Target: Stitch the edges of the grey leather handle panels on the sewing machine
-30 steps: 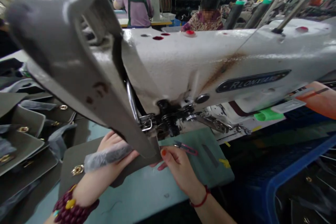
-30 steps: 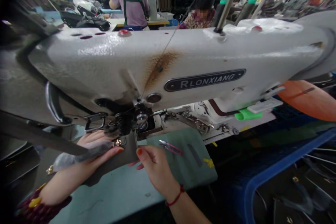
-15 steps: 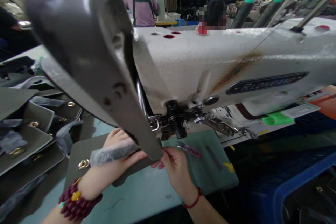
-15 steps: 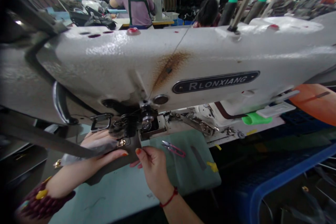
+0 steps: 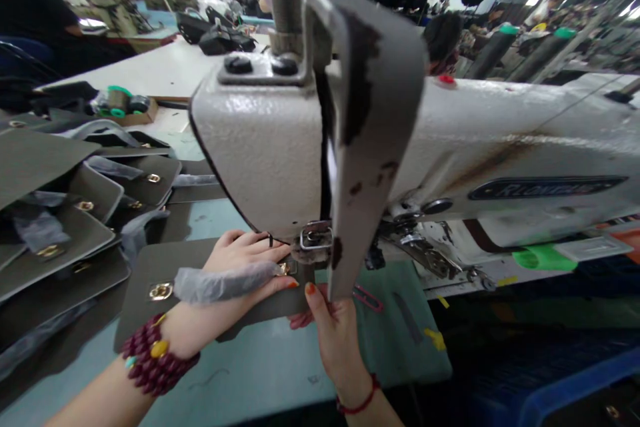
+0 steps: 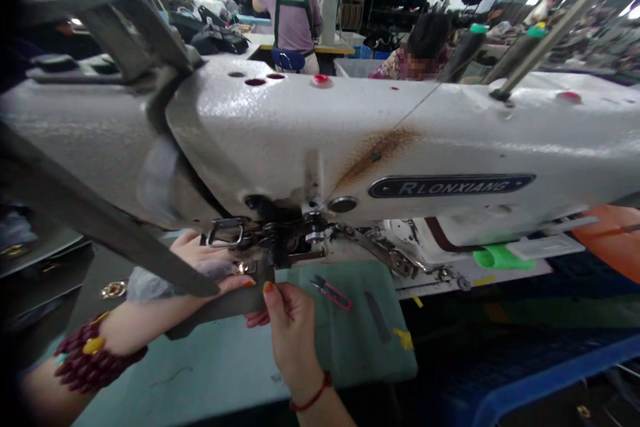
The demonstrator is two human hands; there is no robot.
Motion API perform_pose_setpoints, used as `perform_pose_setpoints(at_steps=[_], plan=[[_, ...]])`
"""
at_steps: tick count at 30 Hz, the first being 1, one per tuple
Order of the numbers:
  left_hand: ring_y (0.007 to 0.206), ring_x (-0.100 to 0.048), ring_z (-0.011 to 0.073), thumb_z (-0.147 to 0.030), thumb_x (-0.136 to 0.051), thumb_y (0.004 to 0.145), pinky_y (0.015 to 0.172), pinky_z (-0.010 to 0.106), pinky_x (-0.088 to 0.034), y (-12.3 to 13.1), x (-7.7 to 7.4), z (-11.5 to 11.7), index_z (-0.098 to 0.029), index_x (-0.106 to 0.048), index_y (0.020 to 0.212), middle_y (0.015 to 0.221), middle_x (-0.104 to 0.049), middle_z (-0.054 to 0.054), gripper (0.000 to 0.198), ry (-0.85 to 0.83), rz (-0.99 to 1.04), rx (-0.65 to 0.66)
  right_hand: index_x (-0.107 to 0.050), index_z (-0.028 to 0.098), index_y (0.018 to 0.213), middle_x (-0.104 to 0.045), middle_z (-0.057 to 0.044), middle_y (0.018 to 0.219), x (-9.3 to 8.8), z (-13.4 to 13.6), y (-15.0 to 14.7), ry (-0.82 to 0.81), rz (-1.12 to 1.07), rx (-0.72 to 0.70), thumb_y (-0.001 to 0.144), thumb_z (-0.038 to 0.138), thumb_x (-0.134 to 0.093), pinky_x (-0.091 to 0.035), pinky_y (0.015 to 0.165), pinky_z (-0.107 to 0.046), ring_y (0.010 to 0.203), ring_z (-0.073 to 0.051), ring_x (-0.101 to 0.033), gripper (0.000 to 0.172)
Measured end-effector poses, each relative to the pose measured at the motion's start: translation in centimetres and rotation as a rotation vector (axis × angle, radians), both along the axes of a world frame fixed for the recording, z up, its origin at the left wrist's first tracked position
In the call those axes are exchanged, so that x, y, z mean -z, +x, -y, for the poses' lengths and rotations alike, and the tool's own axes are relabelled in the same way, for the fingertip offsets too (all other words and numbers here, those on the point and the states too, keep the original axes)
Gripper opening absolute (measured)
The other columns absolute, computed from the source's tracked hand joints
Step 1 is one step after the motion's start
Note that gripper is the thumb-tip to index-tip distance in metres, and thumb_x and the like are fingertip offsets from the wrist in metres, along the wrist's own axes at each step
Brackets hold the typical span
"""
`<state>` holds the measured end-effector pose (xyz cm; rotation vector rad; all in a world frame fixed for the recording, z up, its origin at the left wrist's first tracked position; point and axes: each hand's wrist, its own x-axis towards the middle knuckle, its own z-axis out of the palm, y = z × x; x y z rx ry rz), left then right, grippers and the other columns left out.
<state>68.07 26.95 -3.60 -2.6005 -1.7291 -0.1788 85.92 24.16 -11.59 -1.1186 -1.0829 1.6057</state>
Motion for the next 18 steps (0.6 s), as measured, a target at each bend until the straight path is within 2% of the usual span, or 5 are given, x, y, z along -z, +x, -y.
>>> perform_pose_setpoints(at_steps=[6,9,12,16,18], plan=[[0.079,-0.066,0.0244,-0.056,-0.041,0.093,0.073,0.041,-0.046,-0.2,-0.6,-0.9,-0.026,-0.072,0.087,0.077,-0.070,-0.003,0.044,-0.052,-0.067,0.039,-0.070,0.013,0.067,-0.068,-0.005,0.053,0.0,-0.2,-0.3,-0.044,-0.077,0.022,0.092,0.049,-0.056,-0.051,0.049,-0.020,0.042,-0.012,-0.061,0.047],[0.078,-0.067,0.0229,-0.054,-0.043,0.093,0.070,0.037,-0.048,-0.1,-1.1,-1.1,-0.024,-0.071,0.085,0.077,-0.071,-0.003,0.041,-0.029,-0.007,0.040,-0.070,0.012,0.069,-0.068,-0.006,0.052,-0.1,-0.4,-0.5,-0.065,-0.098,0.042,0.091,0.050,-0.057,-0.051,0.046,-0.019,0.040,-0.012,-0.060,0.046],[0.085,-0.069,0.0214,-0.049,-0.044,0.094,0.076,0.036,-0.051,0.1,-1.7,-1.2,-0.026,-0.071,0.085,0.088,-0.074,-0.003,0.036,-0.016,0.085,0.060,-0.069,0.012,0.069,-0.067,-0.005,0.051,-0.3,-0.6,-0.8,-0.088,-0.132,0.056,0.088,0.052,-0.060,-0.049,0.043,-0.019,0.037,-0.012,-0.058,0.045],[0.107,-0.065,0.0225,-0.044,-0.045,0.094,0.094,0.042,-0.048,0.2,-2.7,-1.5,-0.029,-0.070,0.104,0.112,-0.072,-0.003,0.031,0.040,0.185,0.074,-0.066,0.013,0.067,-0.066,-0.005,0.048,-0.5,-1.0,-1.0,-0.112,-0.161,0.072,0.085,0.054,-0.064,-0.048,0.040,-0.019,0.035,-0.011,-0.056,0.045],[0.102,-0.067,0.0189,-0.049,-0.045,0.092,0.096,0.037,-0.049,0.3,-3.1,-1.7,-0.029,-0.072,0.100,0.108,-0.074,-0.005,0.034,0.078,0.297,0.039,-0.066,0.013,0.066,-0.066,-0.004,0.047,-0.6,-1.3,-1.1,-0.108,-0.156,0.073,0.084,0.056,-0.064,-0.047,0.039,-0.019,0.034,-0.011,-0.055,0.047]])
